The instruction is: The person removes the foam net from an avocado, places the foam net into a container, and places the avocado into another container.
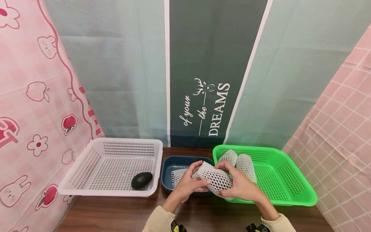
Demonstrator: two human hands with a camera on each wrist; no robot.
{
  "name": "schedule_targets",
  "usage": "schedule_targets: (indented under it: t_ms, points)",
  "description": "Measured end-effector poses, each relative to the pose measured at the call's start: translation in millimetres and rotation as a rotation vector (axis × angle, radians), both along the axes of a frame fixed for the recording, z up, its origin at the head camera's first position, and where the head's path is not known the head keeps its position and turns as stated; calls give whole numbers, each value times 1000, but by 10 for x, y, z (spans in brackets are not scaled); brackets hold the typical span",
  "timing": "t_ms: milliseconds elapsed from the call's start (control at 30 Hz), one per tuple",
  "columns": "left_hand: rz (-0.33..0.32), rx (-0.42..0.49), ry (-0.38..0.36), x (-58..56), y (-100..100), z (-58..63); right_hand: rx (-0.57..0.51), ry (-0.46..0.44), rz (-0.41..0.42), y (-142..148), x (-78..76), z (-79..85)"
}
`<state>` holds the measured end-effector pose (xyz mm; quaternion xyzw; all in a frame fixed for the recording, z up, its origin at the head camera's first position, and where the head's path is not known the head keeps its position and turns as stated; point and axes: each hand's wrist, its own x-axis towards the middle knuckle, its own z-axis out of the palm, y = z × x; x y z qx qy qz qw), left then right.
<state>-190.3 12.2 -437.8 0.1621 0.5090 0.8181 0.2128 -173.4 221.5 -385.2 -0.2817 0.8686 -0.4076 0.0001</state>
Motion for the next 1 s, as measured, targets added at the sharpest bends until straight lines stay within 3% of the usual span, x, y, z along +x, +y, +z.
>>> schedule_targets:
  t_ms: [200, 433, 600, 767, 1000]
  points:
    - [-32, 28, 8, 0, -72, 4, 3, -20, 76, -56, 19, -5]
    - [-90, 32, -23, -1, -149, -63, -10, -53, 137, -201, 145, 162]
    - [-82, 52, -37, 38, -164, -97, -31, -59, 183, -270, 171, 192]
    - [-75, 71, -17, 65, -168, -118, -48, -68, 186, -307, 179, 199]
    - [-32, 87, 3, 86, -214, -125, -100, -65, 129, -317, 179, 166]
